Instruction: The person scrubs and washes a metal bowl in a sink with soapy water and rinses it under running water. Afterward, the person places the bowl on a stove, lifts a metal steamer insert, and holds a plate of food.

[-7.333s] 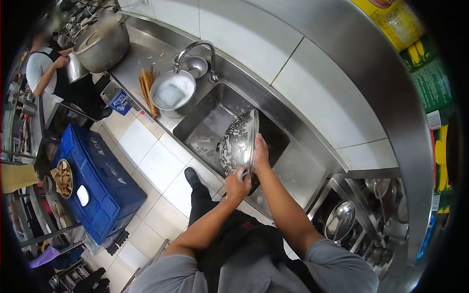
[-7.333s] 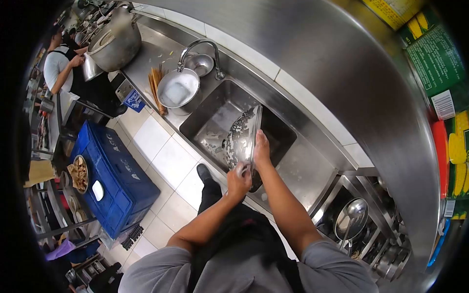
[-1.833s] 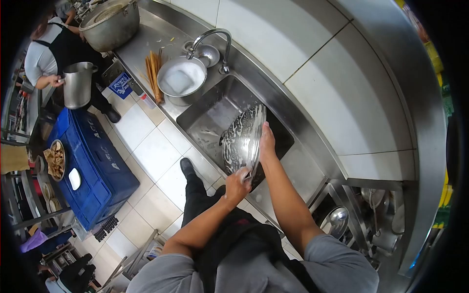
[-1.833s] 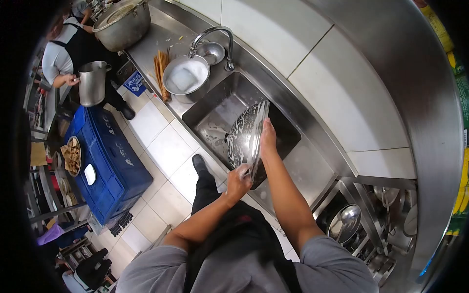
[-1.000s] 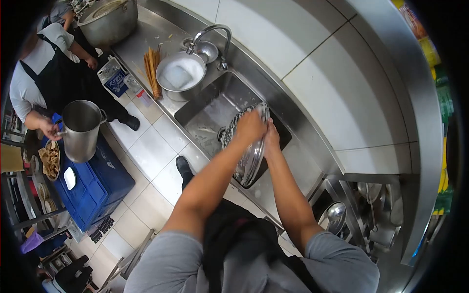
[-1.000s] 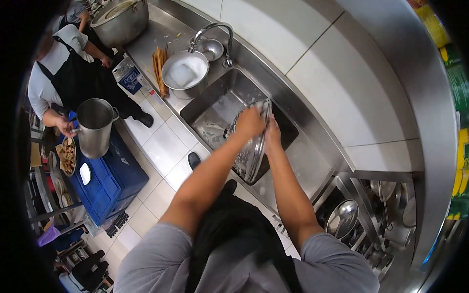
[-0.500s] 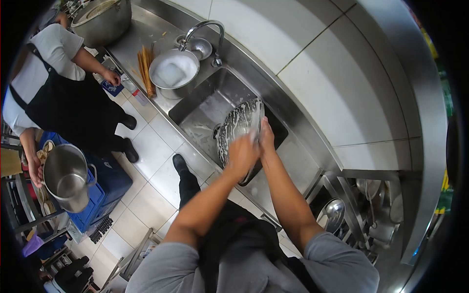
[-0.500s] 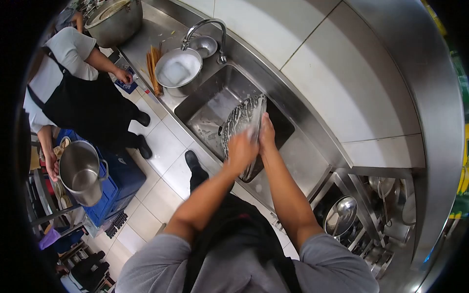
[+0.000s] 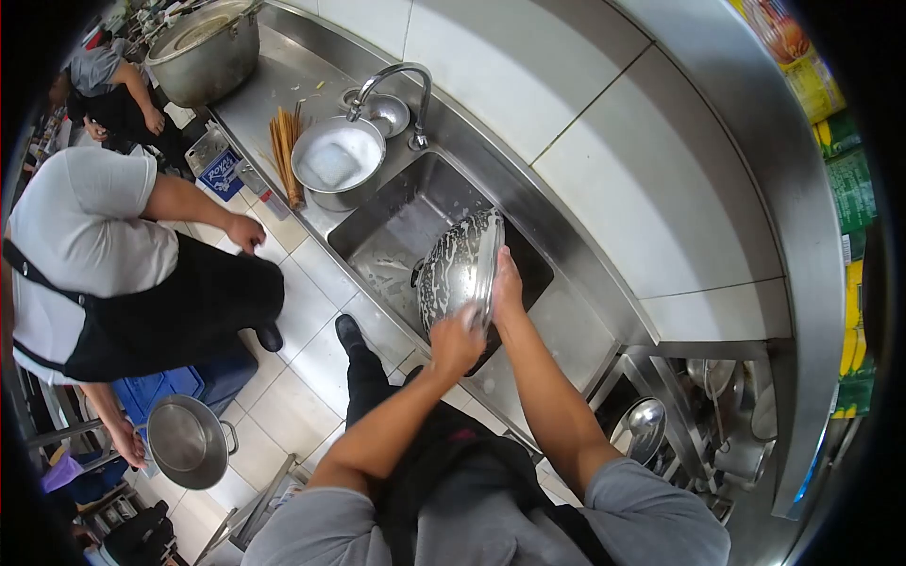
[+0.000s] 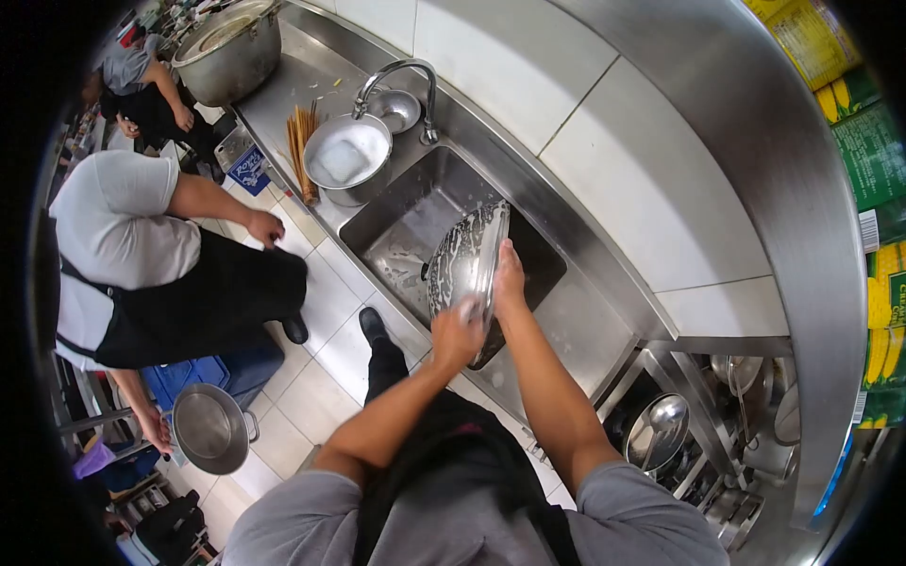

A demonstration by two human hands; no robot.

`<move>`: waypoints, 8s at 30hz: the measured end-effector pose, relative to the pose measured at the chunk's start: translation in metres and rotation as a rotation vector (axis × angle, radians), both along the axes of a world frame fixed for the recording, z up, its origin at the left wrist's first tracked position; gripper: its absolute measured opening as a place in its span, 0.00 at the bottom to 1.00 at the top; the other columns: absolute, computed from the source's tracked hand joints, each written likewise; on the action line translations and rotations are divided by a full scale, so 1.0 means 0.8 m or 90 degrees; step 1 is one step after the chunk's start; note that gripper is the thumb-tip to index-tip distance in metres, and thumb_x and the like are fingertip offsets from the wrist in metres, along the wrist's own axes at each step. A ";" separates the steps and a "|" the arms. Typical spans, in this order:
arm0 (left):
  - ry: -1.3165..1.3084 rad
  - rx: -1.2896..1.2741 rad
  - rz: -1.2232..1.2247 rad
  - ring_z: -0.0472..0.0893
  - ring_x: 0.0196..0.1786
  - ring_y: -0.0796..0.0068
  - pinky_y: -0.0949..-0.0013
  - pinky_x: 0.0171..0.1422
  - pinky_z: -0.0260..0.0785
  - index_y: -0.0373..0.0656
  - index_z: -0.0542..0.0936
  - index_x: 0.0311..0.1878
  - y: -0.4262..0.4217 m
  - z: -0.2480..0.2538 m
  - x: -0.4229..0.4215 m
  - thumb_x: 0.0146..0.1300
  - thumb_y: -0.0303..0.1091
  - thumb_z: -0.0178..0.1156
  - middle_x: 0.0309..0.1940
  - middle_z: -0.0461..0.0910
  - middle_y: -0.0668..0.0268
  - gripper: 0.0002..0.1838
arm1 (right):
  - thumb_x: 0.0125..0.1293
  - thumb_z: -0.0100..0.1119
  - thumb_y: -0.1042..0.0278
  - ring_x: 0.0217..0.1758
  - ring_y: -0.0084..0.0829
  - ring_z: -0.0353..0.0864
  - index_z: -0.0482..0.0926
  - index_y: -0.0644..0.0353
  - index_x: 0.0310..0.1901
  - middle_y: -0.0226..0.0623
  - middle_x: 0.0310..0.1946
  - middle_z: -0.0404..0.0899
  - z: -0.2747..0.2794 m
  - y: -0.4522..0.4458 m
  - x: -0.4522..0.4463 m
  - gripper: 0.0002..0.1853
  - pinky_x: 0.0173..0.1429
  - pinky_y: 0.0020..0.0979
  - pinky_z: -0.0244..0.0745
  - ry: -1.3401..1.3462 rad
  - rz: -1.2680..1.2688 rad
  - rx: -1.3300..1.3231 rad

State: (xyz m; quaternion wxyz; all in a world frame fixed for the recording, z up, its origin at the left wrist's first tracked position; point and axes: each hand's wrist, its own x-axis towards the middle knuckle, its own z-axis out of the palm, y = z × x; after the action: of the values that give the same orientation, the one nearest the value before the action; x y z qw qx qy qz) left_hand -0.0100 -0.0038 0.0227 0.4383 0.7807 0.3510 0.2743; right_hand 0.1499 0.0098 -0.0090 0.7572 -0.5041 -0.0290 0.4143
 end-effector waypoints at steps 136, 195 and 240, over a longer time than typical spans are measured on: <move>-0.146 0.182 -0.534 0.84 0.42 0.50 0.55 0.51 0.76 0.42 0.85 0.38 0.240 -0.009 0.129 0.50 0.36 0.65 0.36 0.84 0.51 0.12 | 0.58 0.79 0.58 0.45 0.25 0.83 0.83 0.65 0.50 0.35 0.42 0.86 0.037 -0.037 -0.022 0.24 0.51 0.30 0.78 -0.440 0.242 -0.301; 0.133 0.024 -0.092 0.86 0.41 0.48 0.52 0.51 0.77 0.41 0.87 0.32 0.340 -0.025 0.096 0.50 0.46 0.66 0.35 0.86 0.47 0.16 | 0.63 0.69 0.61 0.40 0.40 0.82 0.80 0.70 0.43 0.45 0.37 0.85 0.004 -0.069 0.017 0.18 0.49 0.40 0.75 -0.676 0.284 -0.335; 0.112 -0.009 0.032 0.80 0.56 0.39 0.45 0.63 0.71 0.33 0.78 0.57 0.279 -0.066 0.173 0.66 0.41 0.55 0.53 0.79 0.37 0.23 | 0.78 0.45 0.42 0.54 0.57 0.82 0.78 0.75 0.51 0.64 0.47 0.82 0.011 -0.050 0.024 0.33 0.59 0.47 0.72 -0.664 0.075 -0.409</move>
State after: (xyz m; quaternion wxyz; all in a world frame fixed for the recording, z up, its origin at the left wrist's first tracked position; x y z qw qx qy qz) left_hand 0.1283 0.2195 -0.0297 0.4043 0.7894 0.4099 0.2130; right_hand 0.1688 -0.0301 0.0000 0.4292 -0.8410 -0.2970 0.1426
